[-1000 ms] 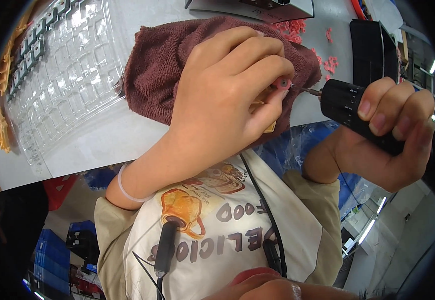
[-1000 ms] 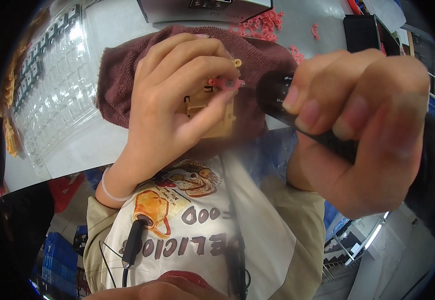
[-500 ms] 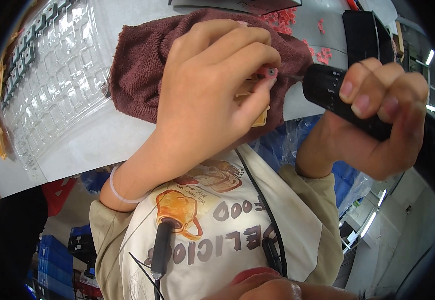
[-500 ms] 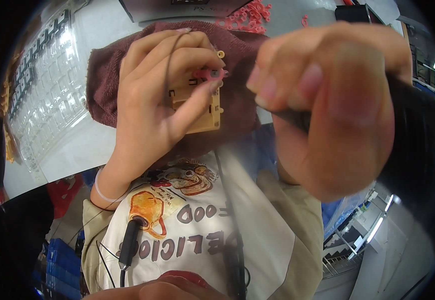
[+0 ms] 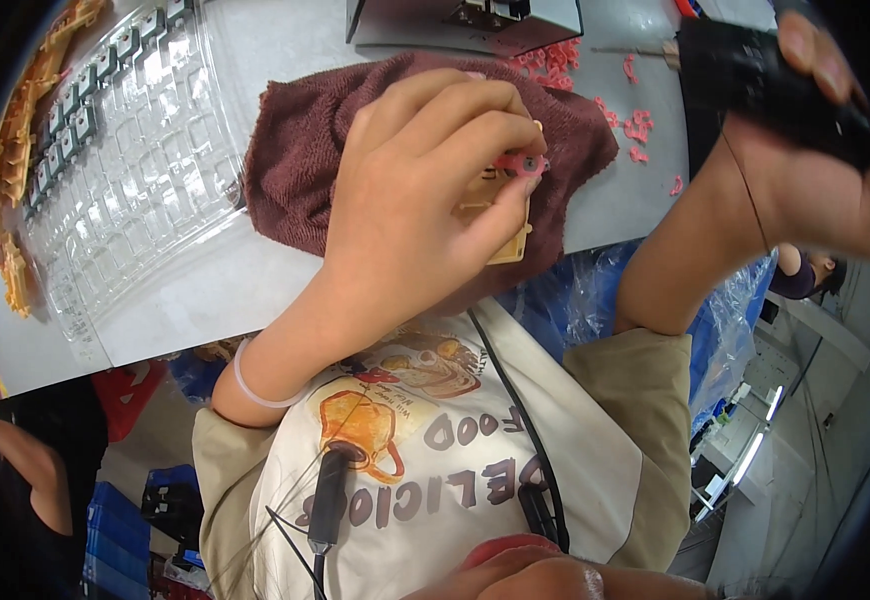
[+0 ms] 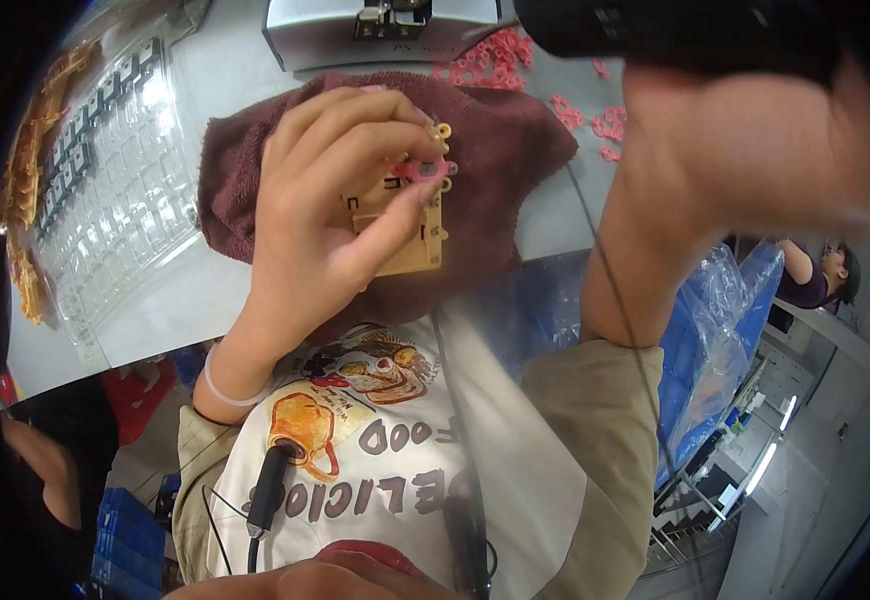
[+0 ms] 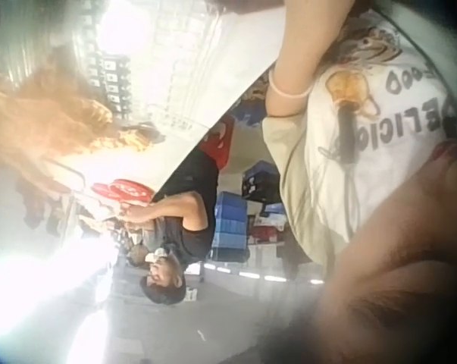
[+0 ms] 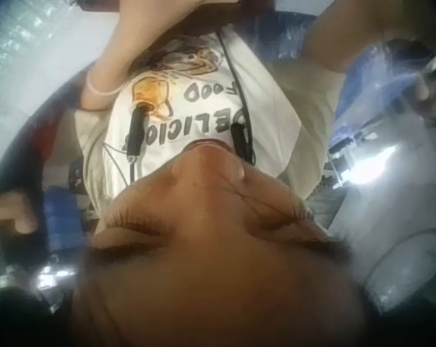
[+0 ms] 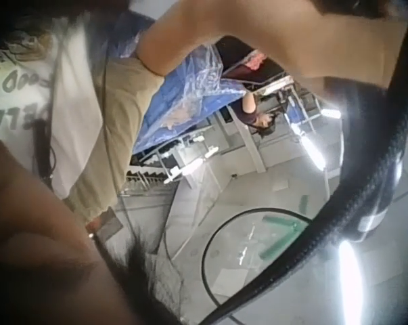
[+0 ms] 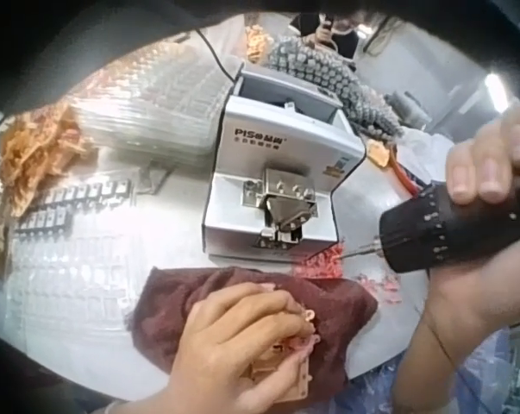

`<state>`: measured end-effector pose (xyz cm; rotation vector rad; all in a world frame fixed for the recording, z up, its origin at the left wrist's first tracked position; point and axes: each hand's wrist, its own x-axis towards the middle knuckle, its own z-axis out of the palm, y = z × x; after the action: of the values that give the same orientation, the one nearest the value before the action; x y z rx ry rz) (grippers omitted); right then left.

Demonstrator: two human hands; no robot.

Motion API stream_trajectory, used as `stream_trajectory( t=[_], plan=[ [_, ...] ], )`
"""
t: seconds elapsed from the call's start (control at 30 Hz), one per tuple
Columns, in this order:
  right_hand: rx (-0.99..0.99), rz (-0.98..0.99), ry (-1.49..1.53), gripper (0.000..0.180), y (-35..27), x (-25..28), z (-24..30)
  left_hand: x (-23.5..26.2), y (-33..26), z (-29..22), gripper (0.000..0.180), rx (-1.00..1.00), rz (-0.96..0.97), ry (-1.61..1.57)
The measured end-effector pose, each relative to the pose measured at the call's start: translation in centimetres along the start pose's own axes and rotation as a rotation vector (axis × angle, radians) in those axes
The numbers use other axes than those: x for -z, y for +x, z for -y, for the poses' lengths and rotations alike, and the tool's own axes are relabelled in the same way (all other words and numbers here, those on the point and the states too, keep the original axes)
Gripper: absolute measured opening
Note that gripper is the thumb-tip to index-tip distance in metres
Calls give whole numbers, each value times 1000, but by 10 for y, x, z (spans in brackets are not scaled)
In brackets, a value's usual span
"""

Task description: The person assembles small plastic toy components, including plastic toy housing, pink plastic gears, and small mechanical parts, and secures them with screws using an electric screwdriver.

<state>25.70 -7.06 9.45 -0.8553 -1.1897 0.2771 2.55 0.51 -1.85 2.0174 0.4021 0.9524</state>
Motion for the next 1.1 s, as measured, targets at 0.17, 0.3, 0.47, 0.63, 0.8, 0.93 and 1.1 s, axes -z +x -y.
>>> stream_trajectory(
  t=[0.17, 0.3, 0.47, 0.63, 0.8, 0.93, 1.1],
  plan=[
    [7, 21, 12, 21, 21, -2, -49, -1, 0, 0, 19, -6, -9, -2],
    [-10, 33, 22, 21, 23, -15, -71, -1, -1, 0, 21, 10, -12, -3],
    [-32, 41, 19, 20, 21, -21, -76, -1, -1, 0, 20, 4, -25, -6],
    [-52, 51, 20, 19, 22, -19, -83, -3, -1, 1, 20, 15, -37, -18],
    [-65, 49, 18, 18, 27, 4, -85, -2, -1, 1, 20, 8, -48, -26],
    [-62, 45, 16, 17, 36, 24, -96, -1, -1, 1, 20, 7, -28, -25],
    [-64, 53, 29, 16, 30, 15, -86, -3, -2, 2, 20, 0, -55, -30]
  ],
)
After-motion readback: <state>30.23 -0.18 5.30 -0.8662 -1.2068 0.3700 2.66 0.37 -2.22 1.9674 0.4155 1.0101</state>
